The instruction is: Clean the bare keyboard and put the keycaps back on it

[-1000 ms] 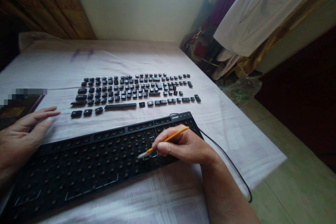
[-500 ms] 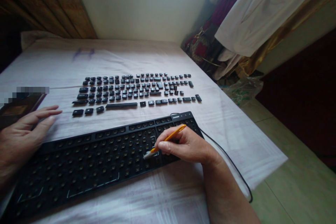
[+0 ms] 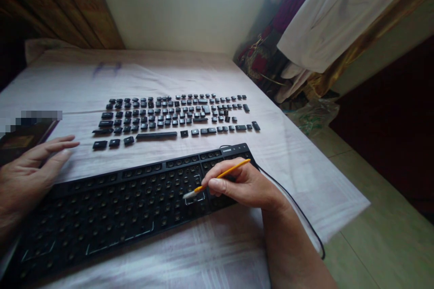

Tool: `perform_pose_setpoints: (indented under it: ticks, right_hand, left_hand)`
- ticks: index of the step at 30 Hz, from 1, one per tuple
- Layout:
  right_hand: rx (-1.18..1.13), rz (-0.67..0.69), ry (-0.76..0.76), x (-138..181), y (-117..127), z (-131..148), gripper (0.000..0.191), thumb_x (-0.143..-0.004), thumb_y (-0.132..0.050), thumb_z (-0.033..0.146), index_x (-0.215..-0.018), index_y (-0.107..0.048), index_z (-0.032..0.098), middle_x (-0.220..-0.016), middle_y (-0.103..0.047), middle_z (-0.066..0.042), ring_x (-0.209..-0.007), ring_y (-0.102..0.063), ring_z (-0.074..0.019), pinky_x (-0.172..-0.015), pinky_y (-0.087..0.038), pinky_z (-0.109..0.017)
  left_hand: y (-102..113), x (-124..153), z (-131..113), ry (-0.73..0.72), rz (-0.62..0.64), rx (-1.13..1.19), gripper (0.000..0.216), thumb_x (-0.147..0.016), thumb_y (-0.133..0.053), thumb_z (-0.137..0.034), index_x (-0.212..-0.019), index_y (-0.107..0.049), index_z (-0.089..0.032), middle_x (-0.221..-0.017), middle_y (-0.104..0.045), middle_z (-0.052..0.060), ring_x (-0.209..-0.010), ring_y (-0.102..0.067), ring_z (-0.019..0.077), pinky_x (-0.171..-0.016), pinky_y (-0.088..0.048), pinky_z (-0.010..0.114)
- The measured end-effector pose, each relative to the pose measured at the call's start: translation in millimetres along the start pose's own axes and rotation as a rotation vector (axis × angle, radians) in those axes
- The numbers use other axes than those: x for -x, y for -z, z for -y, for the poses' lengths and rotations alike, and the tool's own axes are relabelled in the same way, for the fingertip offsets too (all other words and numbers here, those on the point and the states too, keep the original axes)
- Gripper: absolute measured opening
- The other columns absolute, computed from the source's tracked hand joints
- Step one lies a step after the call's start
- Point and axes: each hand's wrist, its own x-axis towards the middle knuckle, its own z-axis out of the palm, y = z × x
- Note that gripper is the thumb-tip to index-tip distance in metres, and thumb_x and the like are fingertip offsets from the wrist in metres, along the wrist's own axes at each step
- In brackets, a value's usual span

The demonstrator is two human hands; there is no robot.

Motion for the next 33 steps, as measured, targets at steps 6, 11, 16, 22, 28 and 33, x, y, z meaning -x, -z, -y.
perform_pose_setpoints:
  ticks: [6,11,16,22,28,33]
  right_hand:
    - [0.052,0.024,-0.066,-1,1,3,0.028,-0.094,-0.067,0.041,-0.089,-0.074,0.014,-0.078,-0.072,-0.006,-0.064,-0.064,-0.0118,-0.058,-0.054,-0.021]
    - [0.100,0.063,-0.068,-5,-4,1,0.031,-0.095,-0.065,0.042,-0.090,-0.074,0.013,-0.080,-0.073,-0.007,-0.068,-0.066,-0.0139,-0.062,-0.056,-0.023]
    - [0.056,0.058,-0.059,-5,-6,0,0.023,-0.095,-0.066,0.034,-0.092,-0.075,0.014,-0.081,-0.073,-0.007,-0.067,-0.066,-0.0129,-0.061,-0.057,-0.022]
    - [-0.029,0.026,-0.016,-7,-10,-3,0.020,-0.094,-0.067,0.032,-0.094,-0.076,0.015,-0.080,-0.074,-0.006,-0.065,-0.067,-0.0114,-0.060,-0.057,-0.020]
    - [-0.103,-0.068,-0.001,-4,-16,1,0.023,-0.094,-0.067,0.038,-0.096,-0.075,0.017,-0.076,-0.073,-0.004,-0.064,-0.068,-0.0118,-0.059,-0.059,-0.021]
    - [-0.050,-0.037,-0.014,-7,-22,8,0.017,-0.092,-0.068,0.032,-0.090,-0.071,0.016,-0.070,-0.068,-0.002,-0.060,-0.065,-0.0110,-0.055,-0.056,-0.020]
  left_hand:
    - [1,3,-6,0.004,0.011,0.002,0.041,-0.079,-0.050,-0.055,-0.103,-0.071,-0.029,-0.132,-0.067,0.000,-0.128,-0.058,0.0263,-0.120,-0.035,0.047]
    - [1,3,-6,0.003,0.010,0.004,0.042,-0.079,-0.050,-0.055,-0.104,-0.071,-0.028,-0.132,-0.067,0.002,-0.128,-0.058,0.0266,-0.120,-0.034,0.047]
    - [1,2,-5,-0.006,0.008,0.001,0.043,-0.078,-0.051,-0.055,-0.103,-0.071,-0.027,-0.132,-0.067,0.004,-0.128,-0.059,0.0275,-0.120,-0.035,0.046]
    - [-1,0,1,-0.013,0.016,-0.010,0.043,-0.080,-0.050,-0.054,-0.104,-0.071,-0.026,-0.132,-0.067,0.005,-0.128,-0.059,0.0284,-0.119,-0.036,0.048]
    - [-1,0,4,-0.044,0.016,0.008,0.040,-0.081,-0.051,-0.051,-0.104,-0.071,-0.025,-0.132,-0.066,0.004,-0.128,-0.058,0.0275,-0.120,-0.035,0.047]
    - [-3,3,-3,-0.073,0.007,0.008,0.039,-0.082,-0.050,-0.050,-0.101,-0.072,-0.025,-0.128,-0.068,0.005,-0.127,-0.058,0.0282,-0.120,-0.036,0.049]
